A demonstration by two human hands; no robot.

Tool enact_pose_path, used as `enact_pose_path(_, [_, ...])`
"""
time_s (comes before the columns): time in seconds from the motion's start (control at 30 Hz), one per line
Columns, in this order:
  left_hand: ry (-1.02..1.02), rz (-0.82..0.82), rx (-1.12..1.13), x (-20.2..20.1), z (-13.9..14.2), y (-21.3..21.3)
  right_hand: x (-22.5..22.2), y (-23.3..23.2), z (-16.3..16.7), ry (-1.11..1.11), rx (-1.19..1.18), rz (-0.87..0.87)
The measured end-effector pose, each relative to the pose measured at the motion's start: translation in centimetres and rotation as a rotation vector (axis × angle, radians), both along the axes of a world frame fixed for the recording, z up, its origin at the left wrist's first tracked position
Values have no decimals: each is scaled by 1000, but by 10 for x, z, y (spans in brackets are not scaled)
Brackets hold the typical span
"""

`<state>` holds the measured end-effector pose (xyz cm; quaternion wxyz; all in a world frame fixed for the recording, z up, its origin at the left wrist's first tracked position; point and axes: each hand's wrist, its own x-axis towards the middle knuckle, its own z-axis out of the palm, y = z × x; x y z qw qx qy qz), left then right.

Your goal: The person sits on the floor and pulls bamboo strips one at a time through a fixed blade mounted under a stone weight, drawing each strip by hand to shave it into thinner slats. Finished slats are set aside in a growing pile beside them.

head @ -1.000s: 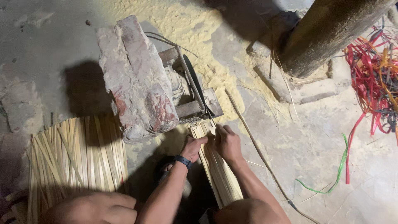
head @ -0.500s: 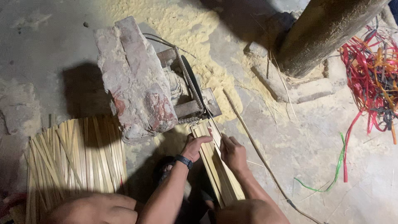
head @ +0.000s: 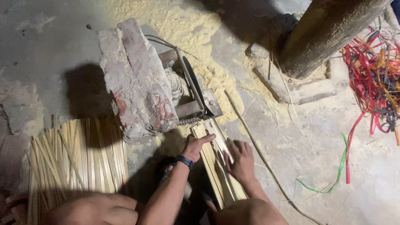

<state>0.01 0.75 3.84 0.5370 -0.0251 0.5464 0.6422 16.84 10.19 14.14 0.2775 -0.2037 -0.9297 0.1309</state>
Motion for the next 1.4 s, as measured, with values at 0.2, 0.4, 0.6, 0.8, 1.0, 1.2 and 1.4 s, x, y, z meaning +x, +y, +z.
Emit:
enact_pose_path(0.2, [-67,86,135,6,11,10,7,-15,-24,-112,-555,13])
enact_pose_path(0.4, [33,29,46,-1,7,2,-40,8,-29,-78,-315,-110])
enact_pose_path(0.6, [20,132,-157,-1,-18,1,-66,11,-31,-66,-384,-76])
enact_pose_path(0.8, [141,142,-230,5,-20,8,-42,12,-17,-99,-404,-39])
enact_pose_path(1.0, [-6,32,40,-2,-4,-4,20,-10,-16,-20,-218,25])
enact_pose_path(1.2, [14,85,-66,-1,-16,-3,24,-20,-40,39,-806,-74])
enact_pose_path(1.4, [-342,28,380,-4,-26,-14,30,-4,-16,-87,-618,-275])
